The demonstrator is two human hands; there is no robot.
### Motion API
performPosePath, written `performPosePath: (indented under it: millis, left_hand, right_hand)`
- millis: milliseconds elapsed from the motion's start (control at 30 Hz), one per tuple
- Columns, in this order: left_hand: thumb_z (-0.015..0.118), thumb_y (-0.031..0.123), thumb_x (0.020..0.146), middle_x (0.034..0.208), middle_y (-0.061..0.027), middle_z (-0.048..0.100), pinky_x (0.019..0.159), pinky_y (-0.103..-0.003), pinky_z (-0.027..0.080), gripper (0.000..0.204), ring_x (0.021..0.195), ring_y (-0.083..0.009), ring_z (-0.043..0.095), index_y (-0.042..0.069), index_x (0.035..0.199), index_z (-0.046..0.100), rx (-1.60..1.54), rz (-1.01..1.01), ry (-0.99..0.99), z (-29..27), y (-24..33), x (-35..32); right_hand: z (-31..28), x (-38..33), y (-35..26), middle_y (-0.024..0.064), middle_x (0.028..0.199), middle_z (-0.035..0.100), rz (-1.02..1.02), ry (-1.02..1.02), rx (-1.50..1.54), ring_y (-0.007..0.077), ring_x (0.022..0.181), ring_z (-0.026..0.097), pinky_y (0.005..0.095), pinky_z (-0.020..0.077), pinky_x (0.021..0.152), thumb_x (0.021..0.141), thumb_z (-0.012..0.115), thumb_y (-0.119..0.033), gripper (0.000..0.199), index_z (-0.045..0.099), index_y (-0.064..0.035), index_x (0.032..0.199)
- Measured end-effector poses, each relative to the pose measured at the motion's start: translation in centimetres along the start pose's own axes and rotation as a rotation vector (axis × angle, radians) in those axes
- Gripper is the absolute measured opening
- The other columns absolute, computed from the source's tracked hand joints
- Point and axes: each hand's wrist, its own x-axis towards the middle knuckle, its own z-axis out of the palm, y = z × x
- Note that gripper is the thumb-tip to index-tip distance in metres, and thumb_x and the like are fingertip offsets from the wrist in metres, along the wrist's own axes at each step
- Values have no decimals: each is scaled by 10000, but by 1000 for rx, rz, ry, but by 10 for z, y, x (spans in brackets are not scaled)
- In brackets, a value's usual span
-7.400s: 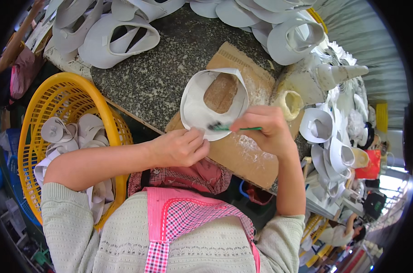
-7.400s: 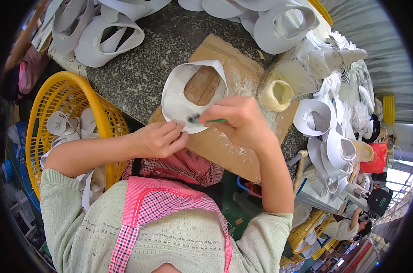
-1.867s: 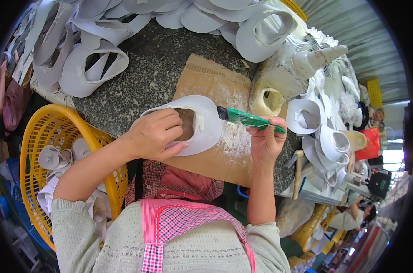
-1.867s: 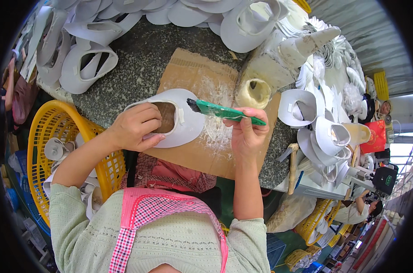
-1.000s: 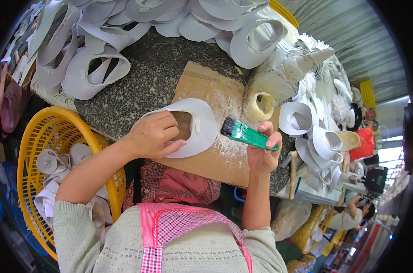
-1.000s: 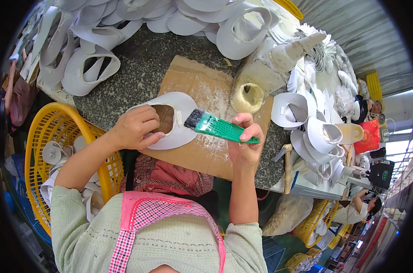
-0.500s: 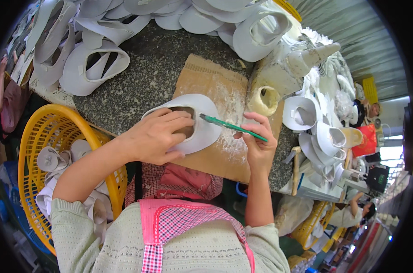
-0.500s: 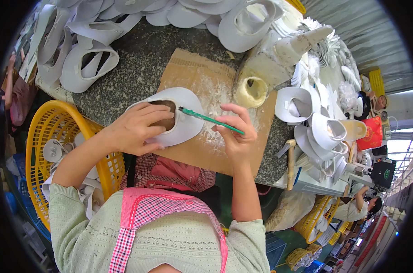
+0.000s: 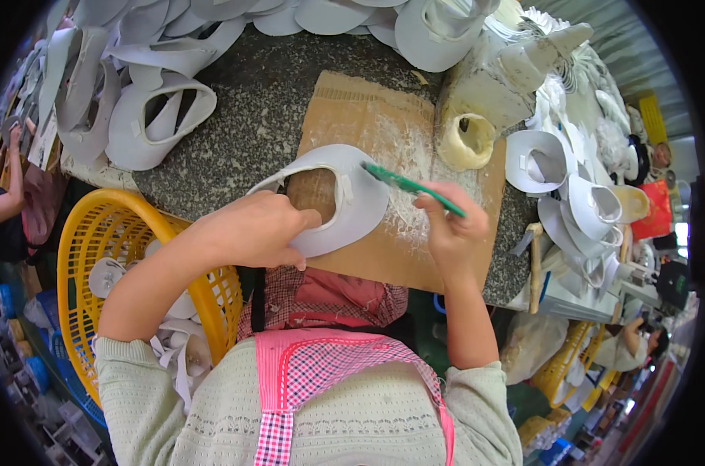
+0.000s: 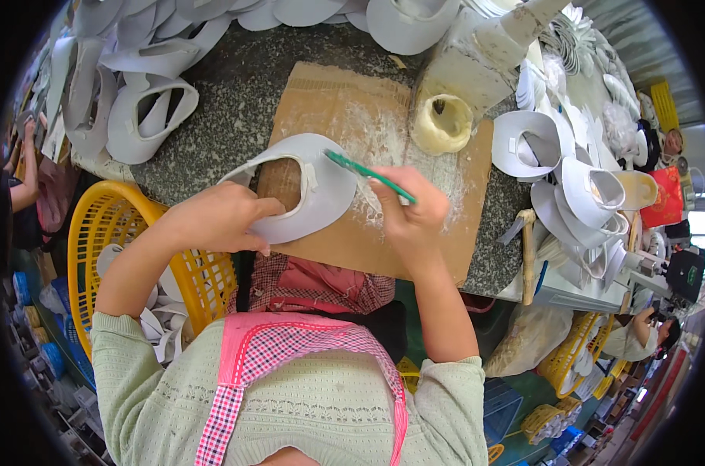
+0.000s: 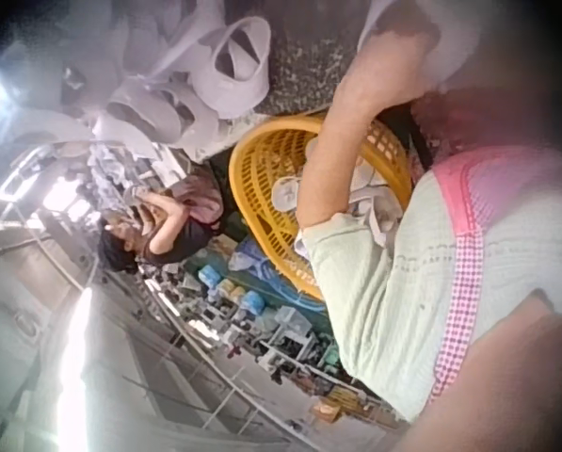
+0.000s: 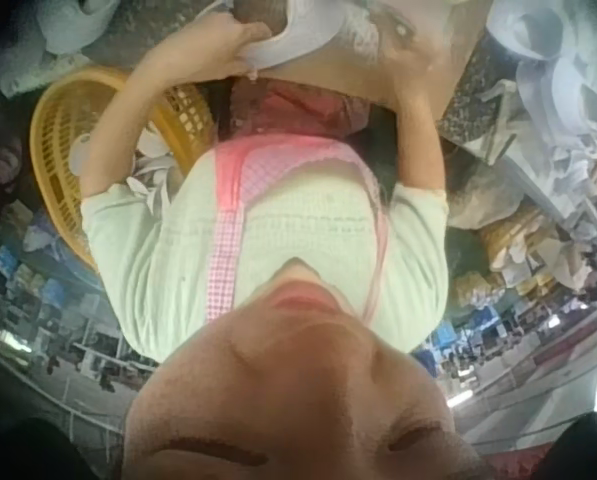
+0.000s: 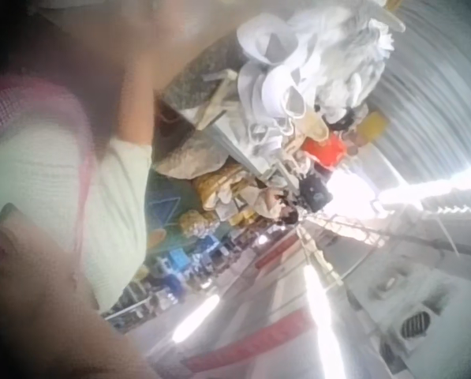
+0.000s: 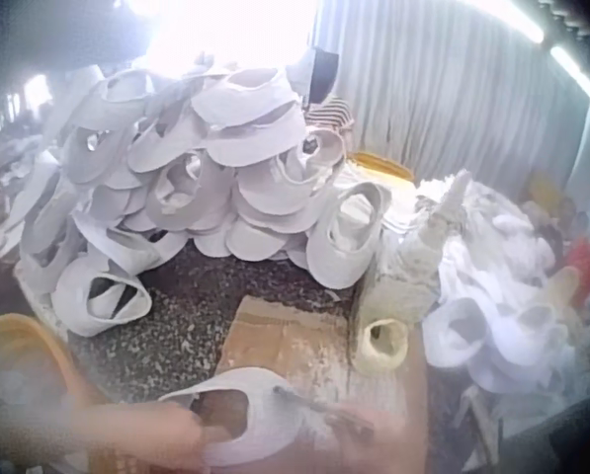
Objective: The person takes shoe components from a basket, applies adhesive to them using a brush, and stacks them on the workbench.
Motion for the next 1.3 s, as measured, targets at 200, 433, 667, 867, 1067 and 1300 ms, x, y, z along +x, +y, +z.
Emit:
performPosePath:
  millis: [200,433,667,867,1067,1300]
  left_hand:
    - [681,126,633,696,-187,595,629,-364,471,306,729,-301,606,10,892,565,-161,74,-61,-13,-10,7]
    - [719,94,628,744,-70,633,598,-199,439,364,664,-72,574,-19,949,590,-974,16,219,-41,-10,-24]
    - [704,98,668,810,-73,646,651,-219,452,346,729,-87,585,-8,975,586,-860,-73,-151,-18,-11,-11]
    - [704,124,683,823,-61,642,678,-226,458,348,746,-89,588,-7,982,585,-986,-70,-127,0,-19,-8]
    - [688,123,694,795,-67,639,663,-241,457,252,728,-93,583,-4,899,612,-698,-130,-83,4,-14,-3]
    - [632,85,735,762,-38,615,574,-200,444,166,621,-76,560,14,876,581,-1451,213,712,5,-28,-14]
  right_hand:
    - [-15,-11,-7,78,611,585,117,62,320,154,546,577,241,446,499,739,618,-23,78,614,1,813]
    - [-75,43,50,40,642,581,152,521,-79,82,539,504,202,374,482,783,615,-82,97,600,13,793]
    - [-59,63,60,90,645,578,119,282,-306,155,525,528,244,395,484,735,639,-61,55,605,-24,757]
    - [-79,43,56,109,706,617,-236,319,-268,168,597,570,256,438,537,710,621,7,93,620,8,803]
    - [-94,3,63,108,739,621,93,287,-10,138,640,567,240,437,575,744,610,-3,86,610,40,819]
    - [-49,-24,58,86,705,595,466,539,869,144,525,543,234,445,496,814,587,-136,146,552,-3,862]
